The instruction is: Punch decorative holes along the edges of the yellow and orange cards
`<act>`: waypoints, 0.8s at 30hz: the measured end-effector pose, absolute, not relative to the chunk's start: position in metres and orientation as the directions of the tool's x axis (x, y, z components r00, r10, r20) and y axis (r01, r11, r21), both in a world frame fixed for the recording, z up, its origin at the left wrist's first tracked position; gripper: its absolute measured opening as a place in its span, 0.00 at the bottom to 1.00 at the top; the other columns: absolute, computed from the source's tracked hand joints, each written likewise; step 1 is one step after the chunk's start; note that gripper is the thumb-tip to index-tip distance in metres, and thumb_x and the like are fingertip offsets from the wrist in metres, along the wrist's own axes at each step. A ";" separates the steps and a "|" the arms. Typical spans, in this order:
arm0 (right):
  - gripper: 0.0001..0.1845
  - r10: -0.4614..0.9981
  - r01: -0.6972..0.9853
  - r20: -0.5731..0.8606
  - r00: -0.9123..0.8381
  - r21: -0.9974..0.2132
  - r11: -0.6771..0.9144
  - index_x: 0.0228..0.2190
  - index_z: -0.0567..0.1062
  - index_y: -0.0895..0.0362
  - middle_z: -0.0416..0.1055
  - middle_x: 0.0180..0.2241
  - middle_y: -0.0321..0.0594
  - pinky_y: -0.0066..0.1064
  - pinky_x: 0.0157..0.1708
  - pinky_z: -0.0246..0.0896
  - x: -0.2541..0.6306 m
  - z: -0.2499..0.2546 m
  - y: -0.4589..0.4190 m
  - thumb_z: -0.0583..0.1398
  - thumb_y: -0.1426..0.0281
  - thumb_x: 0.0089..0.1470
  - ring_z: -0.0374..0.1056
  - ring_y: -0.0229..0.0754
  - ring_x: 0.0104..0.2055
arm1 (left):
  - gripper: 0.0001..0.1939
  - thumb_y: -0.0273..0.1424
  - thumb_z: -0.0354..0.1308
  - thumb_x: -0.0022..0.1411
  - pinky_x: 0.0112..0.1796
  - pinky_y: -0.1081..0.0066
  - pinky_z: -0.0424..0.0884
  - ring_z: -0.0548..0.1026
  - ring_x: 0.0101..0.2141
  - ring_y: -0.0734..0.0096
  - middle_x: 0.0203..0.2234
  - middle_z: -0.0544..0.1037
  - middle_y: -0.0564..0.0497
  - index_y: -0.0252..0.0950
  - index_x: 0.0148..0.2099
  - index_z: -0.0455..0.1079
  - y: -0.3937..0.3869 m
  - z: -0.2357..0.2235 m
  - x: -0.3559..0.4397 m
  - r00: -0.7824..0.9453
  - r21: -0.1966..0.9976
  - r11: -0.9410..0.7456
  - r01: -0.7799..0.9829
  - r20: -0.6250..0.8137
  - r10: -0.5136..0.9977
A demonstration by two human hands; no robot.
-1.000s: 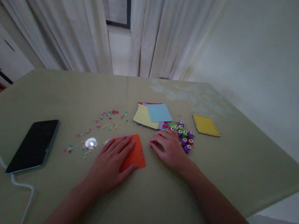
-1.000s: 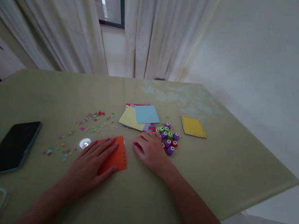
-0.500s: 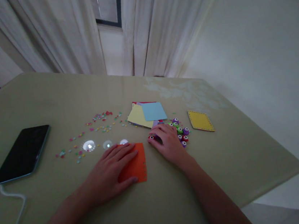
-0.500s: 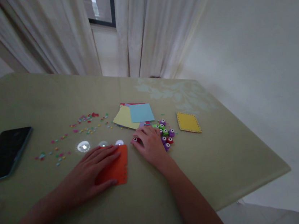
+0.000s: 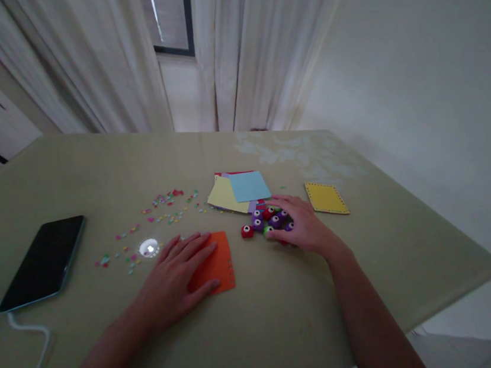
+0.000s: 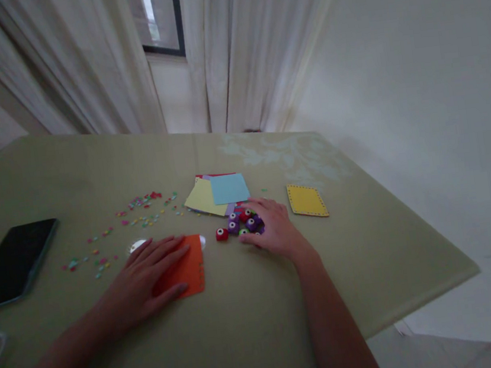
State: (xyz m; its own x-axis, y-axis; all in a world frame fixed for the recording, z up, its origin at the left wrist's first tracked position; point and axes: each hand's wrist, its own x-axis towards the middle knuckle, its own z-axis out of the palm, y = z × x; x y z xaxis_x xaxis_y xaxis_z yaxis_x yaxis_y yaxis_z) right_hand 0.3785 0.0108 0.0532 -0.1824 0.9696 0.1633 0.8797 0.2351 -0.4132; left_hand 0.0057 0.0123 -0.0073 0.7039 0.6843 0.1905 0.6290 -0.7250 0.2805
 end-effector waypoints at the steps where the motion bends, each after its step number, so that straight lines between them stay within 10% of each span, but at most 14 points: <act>1: 0.40 0.973 0.886 0.175 -0.149 -0.414 0.210 0.64 0.75 0.49 0.69 0.68 0.52 0.64 0.68 0.55 0.384 0.051 0.012 0.73 0.48 0.55 0.65 0.66 0.69 | 0.37 0.55 0.56 0.74 0.71 0.41 0.54 0.65 0.71 0.47 0.75 0.63 0.47 0.49 0.78 0.59 0.013 -0.008 0.005 0.708 0.279 -0.730 0.624 0.192 0.679; 16: 0.27 0.943 0.587 0.294 0.155 -0.795 0.152 0.50 0.82 0.52 0.80 0.53 0.48 0.52 0.62 0.69 0.406 -0.002 0.040 0.61 0.45 0.64 0.76 0.54 0.56 | 0.43 0.58 0.66 0.65 0.72 0.40 0.52 0.64 0.72 0.44 0.74 0.65 0.50 0.54 0.76 0.62 -0.025 0.021 0.041 0.902 0.528 -0.777 0.343 0.047 0.430; 24: 0.28 0.926 0.552 0.329 0.187 -0.815 0.178 0.42 0.83 0.54 0.83 0.44 0.45 0.44 0.55 0.70 0.391 -0.003 0.026 0.58 0.44 0.64 0.77 0.51 0.48 | 0.38 0.54 0.59 0.73 0.71 0.45 0.57 0.58 0.74 0.47 0.78 0.55 0.43 0.47 0.77 0.59 -0.007 0.020 0.062 0.734 0.561 -0.694 0.451 0.208 0.646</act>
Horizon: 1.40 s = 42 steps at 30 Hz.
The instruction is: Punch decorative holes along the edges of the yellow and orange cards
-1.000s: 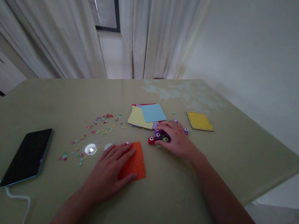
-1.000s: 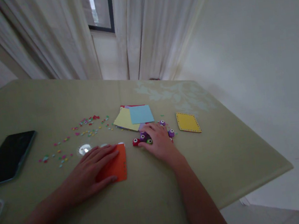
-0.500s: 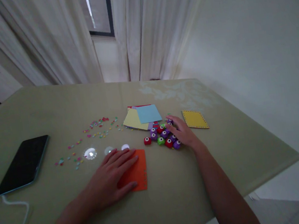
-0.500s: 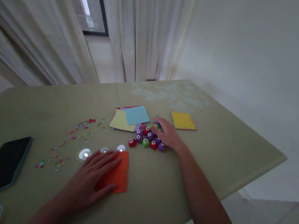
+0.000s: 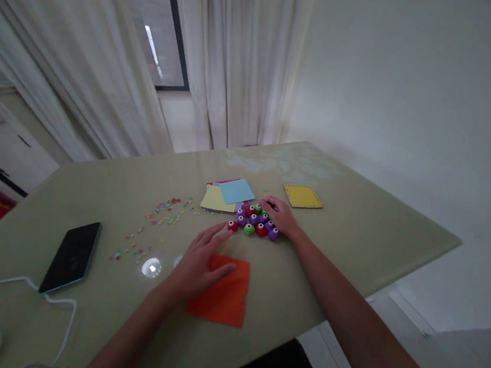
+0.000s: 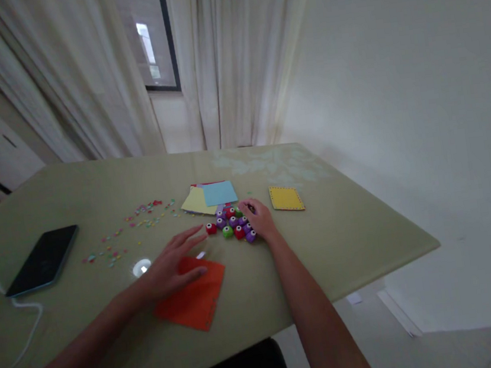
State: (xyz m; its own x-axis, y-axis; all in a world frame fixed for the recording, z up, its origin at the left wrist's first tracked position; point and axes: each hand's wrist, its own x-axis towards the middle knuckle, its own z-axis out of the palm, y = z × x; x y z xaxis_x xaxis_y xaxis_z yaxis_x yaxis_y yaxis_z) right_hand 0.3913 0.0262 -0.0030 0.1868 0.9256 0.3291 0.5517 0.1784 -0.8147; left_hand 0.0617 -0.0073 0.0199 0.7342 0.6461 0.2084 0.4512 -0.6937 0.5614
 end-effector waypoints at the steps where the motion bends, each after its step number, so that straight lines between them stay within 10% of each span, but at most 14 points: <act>1: 0.28 0.925 0.551 0.330 0.189 -0.816 0.178 0.42 0.83 0.54 0.83 0.45 0.45 0.44 0.55 0.70 0.388 -0.003 0.023 0.58 0.44 0.64 0.77 0.52 0.49 | 0.41 0.54 0.60 0.72 0.71 0.45 0.55 0.57 0.74 0.46 0.78 0.54 0.42 0.45 0.79 0.56 0.000 0.019 0.067 0.717 0.558 -0.675 0.482 0.192 0.670; 13: 0.25 0.907 0.580 0.324 0.268 -0.806 0.117 0.46 0.82 0.54 0.82 0.48 0.46 0.44 0.57 0.67 0.342 -0.001 -0.016 0.56 0.48 0.69 0.76 0.52 0.51 | 0.64 0.60 0.77 0.46 0.70 0.40 0.53 0.60 0.70 0.33 0.71 0.64 0.37 0.45 0.79 0.56 0.039 0.009 0.144 0.720 0.516 -0.692 0.505 0.190 0.668; 30: 0.42 0.950 0.368 0.300 0.084 -0.895 0.250 0.55 0.79 0.54 0.80 0.56 0.48 0.46 0.66 0.65 0.344 0.000 0.002 0.44 0.37 0.70 0.75 0.52 0.60 | 0.70 0.61 0.78 0.43 0.70 0.35 0.49 0.49 0.75 0.29 0.76 0.55 0.36 0.45 0.80 0.51 0.050 0.009 0.143 0.774 0.456 -0.743 0.490 0.164 0.611; 35: 0.47 0.950 0.340 0.310 0.031 -0.897 0.282 0.63 0.74 0.54 0.73 0.64 0.51 0.49 0.71 0.59 0.364 0.000 -0.029 0.43 0.33 0.67 0.68 0.54 0.68 | 0.66 0.62 0.75 0.48 0.71 0.38 0.52 0.53 0.73 0.31 0.74 0.60 0.34 0.39 0.80 0.54 0.046 0.011 0.141 0.788 0.462 -0.751 0.471 0.162 0.594; 42: 0.69 0.904 0.621 0.322 -0.280 -0.657 0.427 0.77 0.51 0.56 0.47 0.78 0.60 0.59 0.77 0.42 0.372 -0.003 -0.058 0.67 0.32 0.49 0.45 0.65 0.79 | 0.42 0.58 0.56 0.71 0.72 0.44 0.52 0.57 0.74 0.45 0.75 0.61 0.40 0.41 0.77 0.60 0.061 0.013 0.143 0.779 0.510 -0.747 0.426 0.214 0.590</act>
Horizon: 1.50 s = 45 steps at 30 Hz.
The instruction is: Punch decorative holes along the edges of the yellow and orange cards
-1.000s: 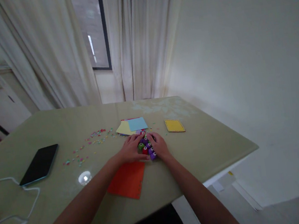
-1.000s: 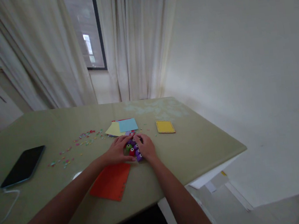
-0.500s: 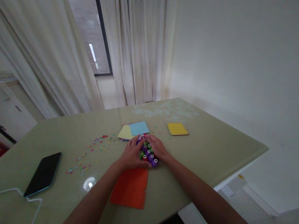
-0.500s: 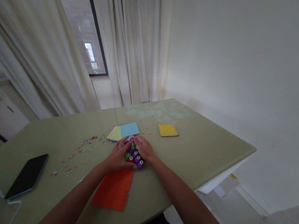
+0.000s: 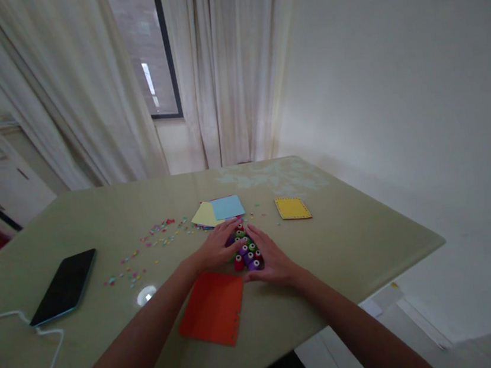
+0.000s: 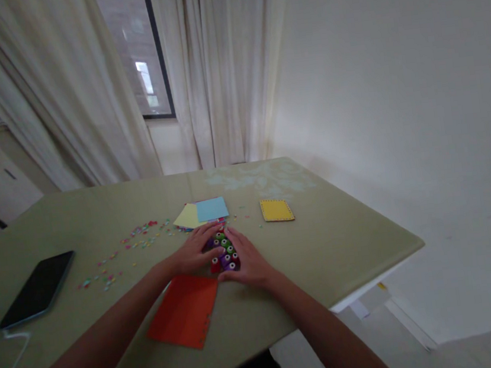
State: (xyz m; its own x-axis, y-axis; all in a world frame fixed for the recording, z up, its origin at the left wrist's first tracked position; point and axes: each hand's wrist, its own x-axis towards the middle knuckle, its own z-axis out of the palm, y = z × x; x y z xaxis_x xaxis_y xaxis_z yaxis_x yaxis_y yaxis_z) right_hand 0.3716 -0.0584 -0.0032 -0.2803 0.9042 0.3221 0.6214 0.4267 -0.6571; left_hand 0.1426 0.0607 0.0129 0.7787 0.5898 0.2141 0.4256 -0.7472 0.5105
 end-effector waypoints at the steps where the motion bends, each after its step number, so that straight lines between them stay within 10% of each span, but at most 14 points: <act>1: 0.72 0.901 0.659 0.307 -0.307 -0.614 0.434 0.78 0.49 0.56 0.44 0.78 0.60 0.60 0.77 0.41 0.371 -0.003 -0.059 0.68 0.32 0.48 0.42 0.66 0.80 | 0.39 0.56 0.51 0.74 0.72 0.46 0.54 0.59 0.73 0.47 0.74 0.63 0.40 0.40 0.76 0.61 0.064 0.013 0.145 0.775 0.521 -0.743 0.420 0.220 0.593; 12: 0.73 0.913 0.768 0.251 -0.322 -0.494 0.407 0.78 0.48 0.58 0.49 0.77 0.64 0.62 0.75 0.46 0.367 -0.002 -0.041 0.72 0.37 0.47 0.49 0.69 0.78 | 0.31 0.41 0.52 0.71 0.72 0.48 0.55 0.65 0.70 0.50 0.71 0.70 0.42 0.38 0.72 0.68 0.055 0.018 0.155 0.767 0.593 -0.717 0.367 0.242 0.594; 21: 0.69 0.897 0.743 0.292 -0.333 -0.505 0.440 0.77 0.52 0.55 0.54 0.76 0.60 0.61 0.74 0.49 0.365 0.003 -0.039 0.72 0.37 0.48 0.53 0.66 0.76 | 0.35 0.48 0.35 0.78 0.67 0.51 0.66 0.72 0.66 0.53 0.67 0.74 0.42 0.34 0.73 0.65 0.073 0.021 0.115 0.621 0.716 -0.556 0.421 0.220 0.753; 45: 0.72 0.894 0.693 0.295 -0.336 -0.566 0.447 0.77 0.52 0.57 0.54 0.75 0.62 0.61 0.74 0.48 0.366 0.005 -0.040 0.74 0.38 0.44 0.53 0.69 0.76 | 0.53 0.63 0.66 0.60 0.69 0.44 0.58 0.64 0.70 0.38 0.72 0.66 0.40 0.43 0.78 0.57 0.059 0.026 0.131 0.817 0.481 -0.776 0.409 0.187 0.546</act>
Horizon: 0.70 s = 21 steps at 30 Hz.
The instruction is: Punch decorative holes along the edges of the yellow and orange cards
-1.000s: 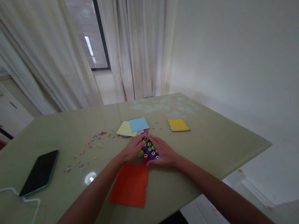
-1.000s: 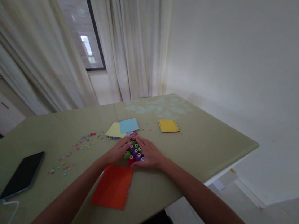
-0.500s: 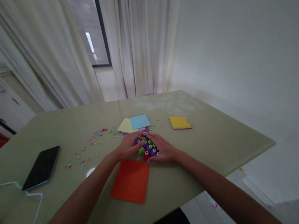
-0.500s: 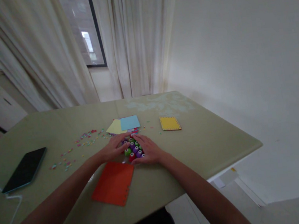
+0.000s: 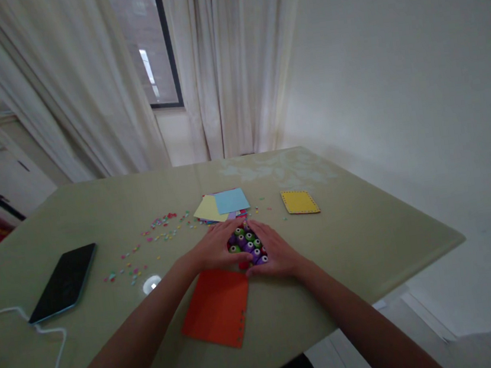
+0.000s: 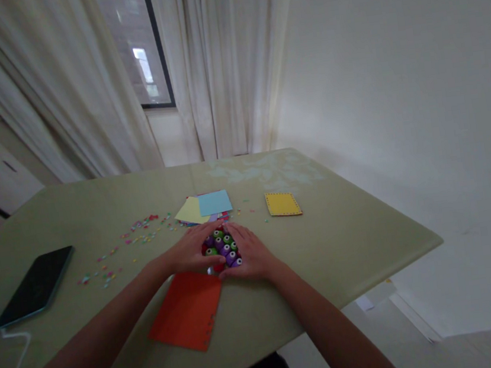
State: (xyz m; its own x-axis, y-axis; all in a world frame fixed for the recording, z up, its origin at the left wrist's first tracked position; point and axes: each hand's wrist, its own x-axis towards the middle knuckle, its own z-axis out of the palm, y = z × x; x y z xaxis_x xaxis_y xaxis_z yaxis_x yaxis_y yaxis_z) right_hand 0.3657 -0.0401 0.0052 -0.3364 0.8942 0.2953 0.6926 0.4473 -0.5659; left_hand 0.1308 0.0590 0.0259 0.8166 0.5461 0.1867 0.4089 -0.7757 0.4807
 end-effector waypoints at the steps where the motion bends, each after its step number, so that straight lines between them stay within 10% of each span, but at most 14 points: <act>1: 0.72 0.897 0.700 0.289 -0.335 -0.561 0.442 0.77 0.52 0.58 0.54 0.75 0.63 0.61 0.74 0.48 0.366 0.005 -0.040 0.74 0.39 0.44 0.53 0.69 0.76 | 0.54 0.63 0.67 0.59 0.69 0.45 0.59 0.65 0.69 0.38 0.72 0.67 0.39 0.43 0.77 0.58 0.059 0.026 0.133 0.821 0.471 -0.782 0.408 0.186 0.540; 21: 0.65 0.898 0.723 0.245 -0.364 -0.534 0.439 0.75 0.54 0.60 0.59 0.72 0.63 0.60 0.73 0.53 0.362 0.006 -0.031 0.74 0.46 0.50 0.57 0.65 0.74 | 0.40 0.51 0.56 0.73 0.68 0.46 0.59 0.65 0.69 0.42 0.71 0.67 0.30 0.27 0.74 0.58 0.035 0.017 0.143 0.791 0.272 -0.814 0.513 0.219 0.571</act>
State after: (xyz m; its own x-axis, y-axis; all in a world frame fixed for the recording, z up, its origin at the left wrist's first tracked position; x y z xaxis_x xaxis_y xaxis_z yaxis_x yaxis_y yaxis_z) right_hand 0.3622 -0.0310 0.0056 -0.3643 0.8985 0.2451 0.7230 0.4387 -0.5336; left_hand 0.1435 0.0349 0.0170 0.7910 0.5714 0.2186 0.5130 -0.8142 0.2718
